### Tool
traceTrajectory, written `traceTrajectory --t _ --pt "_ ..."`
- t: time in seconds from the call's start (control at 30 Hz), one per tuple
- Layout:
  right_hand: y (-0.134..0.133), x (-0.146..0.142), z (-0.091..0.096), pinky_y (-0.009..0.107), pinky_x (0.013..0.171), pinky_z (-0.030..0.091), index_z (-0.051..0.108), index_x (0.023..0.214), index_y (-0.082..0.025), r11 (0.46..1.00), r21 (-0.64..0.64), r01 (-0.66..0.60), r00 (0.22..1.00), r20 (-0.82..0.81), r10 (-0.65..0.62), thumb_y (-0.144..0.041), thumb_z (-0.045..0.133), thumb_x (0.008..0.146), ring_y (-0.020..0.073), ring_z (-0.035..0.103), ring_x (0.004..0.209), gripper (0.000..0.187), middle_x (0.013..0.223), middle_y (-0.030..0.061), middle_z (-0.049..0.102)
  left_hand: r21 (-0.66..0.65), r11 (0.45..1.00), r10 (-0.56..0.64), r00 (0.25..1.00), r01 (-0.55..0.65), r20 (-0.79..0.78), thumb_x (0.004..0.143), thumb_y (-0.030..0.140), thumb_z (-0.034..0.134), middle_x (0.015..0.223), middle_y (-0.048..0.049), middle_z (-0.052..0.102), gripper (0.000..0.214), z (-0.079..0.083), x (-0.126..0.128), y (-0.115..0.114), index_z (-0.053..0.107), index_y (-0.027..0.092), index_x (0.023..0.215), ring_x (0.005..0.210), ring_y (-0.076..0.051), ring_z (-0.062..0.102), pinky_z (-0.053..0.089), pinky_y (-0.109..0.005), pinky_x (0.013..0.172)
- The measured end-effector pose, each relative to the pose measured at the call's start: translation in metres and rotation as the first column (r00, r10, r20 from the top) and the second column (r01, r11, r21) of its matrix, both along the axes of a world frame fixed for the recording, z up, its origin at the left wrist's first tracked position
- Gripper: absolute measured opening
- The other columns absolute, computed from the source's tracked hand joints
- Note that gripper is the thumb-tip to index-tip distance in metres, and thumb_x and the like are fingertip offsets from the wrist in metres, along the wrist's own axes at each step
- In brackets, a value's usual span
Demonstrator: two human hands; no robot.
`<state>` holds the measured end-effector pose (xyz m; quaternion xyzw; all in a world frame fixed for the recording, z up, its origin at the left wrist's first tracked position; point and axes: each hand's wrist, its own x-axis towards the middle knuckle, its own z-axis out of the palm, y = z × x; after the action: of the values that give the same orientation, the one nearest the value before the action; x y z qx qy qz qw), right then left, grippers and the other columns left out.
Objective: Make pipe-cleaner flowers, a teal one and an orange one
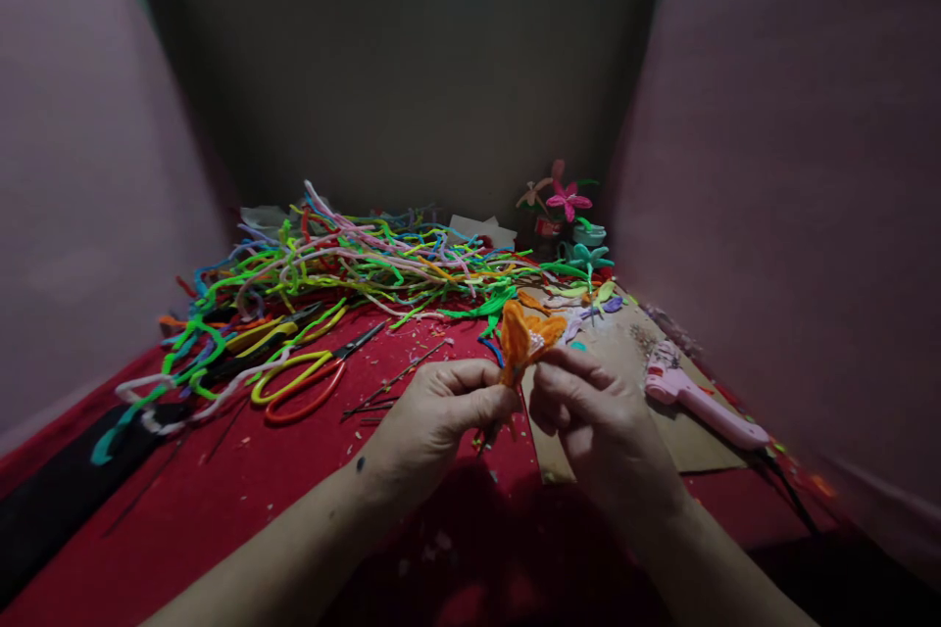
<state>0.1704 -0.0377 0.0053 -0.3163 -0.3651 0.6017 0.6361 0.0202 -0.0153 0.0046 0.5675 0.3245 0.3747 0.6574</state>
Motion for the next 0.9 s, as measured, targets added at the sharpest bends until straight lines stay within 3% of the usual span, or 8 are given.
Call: traceTrajectory --t 0.1,0.23,0.33,0.43,0.6,0.9 --pt "-0.001 0.006 0.01 0.021 0.047 0.029 0.062 0.066 -0.018 0.989 0.074 0.125 0.991 0.026 -0.128 -0.026 0.067 0.072 0.0073 0.036 0.049 0.011 0.053 -0.0044 0.045 0.099 0.995 0.026 0.997 -0.019 -0.069 0.073 0.026 0.064 0.06 0.0019 0.05 0.016 0.007 0.0 -0.005 0.062 0.014 0.062 0.06 -0.009 0.042 0.033 -0.023 0.06" --pt "-0.001 0.01 0.017 0.022 0.049 0.031 0.059 0.066 -0.017 0.99 0.1 0.102 0.975 0.189 -0.119 -0.03 0.062 0.077 0.0076 0.037 0.05 0.017 0.056 -0.0034 0.047 0.258 0.966 0.071 0.987 -0.032 -0.146 0.074 0.026 0.063 0.067 -0.0002 0.055 0.013 0.011 0.002 -0.011 0.066 0.015 0.067 0.067 -0.012 0.048 0.036 -0.024 0.065" --pt "-0.001 0.01 0.016 0.022 0.05 0.032 0.057 0.067 -0.017 0.993 0.07 0.09 0.98 0.169 -0.101 -0.029 0.06 0.078 0.0077 0.039 0.05 0.016 0.056 -0.0035 0.049 0.317 0.944 0.141 0.978 -0.086 -0.155 0.075 0.029 0.062 0.068 -0.0009 0.056 0.016 0.009 0.003 -0.012 0.066 0.016 0.068 0.068 -0.013 0.048 0.036 -0.024 0.065" --pt "0.0 0.008 0.014 0.022 0.048 0.032 0.056 0.065 -0.017 0.996 0.055 0.069 0.993 0.089 -0.074 -0.026 0.06 0.077 0.008 0.041 0.047 0.016 0.053 -0.0037 0.049 0.311 0.94 0.188 0.974 -0.143 -0.123 0.075 0.029 0.063 0.07 -0.0013 0.056 0.015 0.005 0.003 -0.011 0.065 0.016 0.068 0.07 -0.013 0.048 0.036 -0.024 0.068" --pt "0.001 0.004 0.015 0.022 0.047 0.036 0.057 0.066 -0.016 0.998 0.011 0.067 0.998 -0.014 -0.066 -0.022 0.061 0.073 0.0085 0.047 0.045 0.01 0.052 -0.0023 0.054 0.192 0.955 0.238 0.971 -0.228 -0.029 0.074 0.026 0.064 0.066 -0.0001 0.054 0.013 0.001 0.004 -0.009 0.065 0.015 0.067 0.066 -0.011 0.046 0.037 -0.023 0.064" --pt "0.004 0.008 0.021 0.022 0.044 0.039 0.059 0.065 -0.014 0.996 -0.085 0.004 0.997 -0.081 -0.011 -0.027 0.063 0.069 0.0088 0.049 0.044 0.014 0.053 -0.0003 0.057 0.121 0.959 0.256 0.967 -0.255 0.007 0.072 0.024 0.065 0.062 0.0004 0.053 0.014 0.0 0.004 -0.008 0.065 0.014 0.064 0.06 -0.009 0.043 0.035 -0.021 0.059"
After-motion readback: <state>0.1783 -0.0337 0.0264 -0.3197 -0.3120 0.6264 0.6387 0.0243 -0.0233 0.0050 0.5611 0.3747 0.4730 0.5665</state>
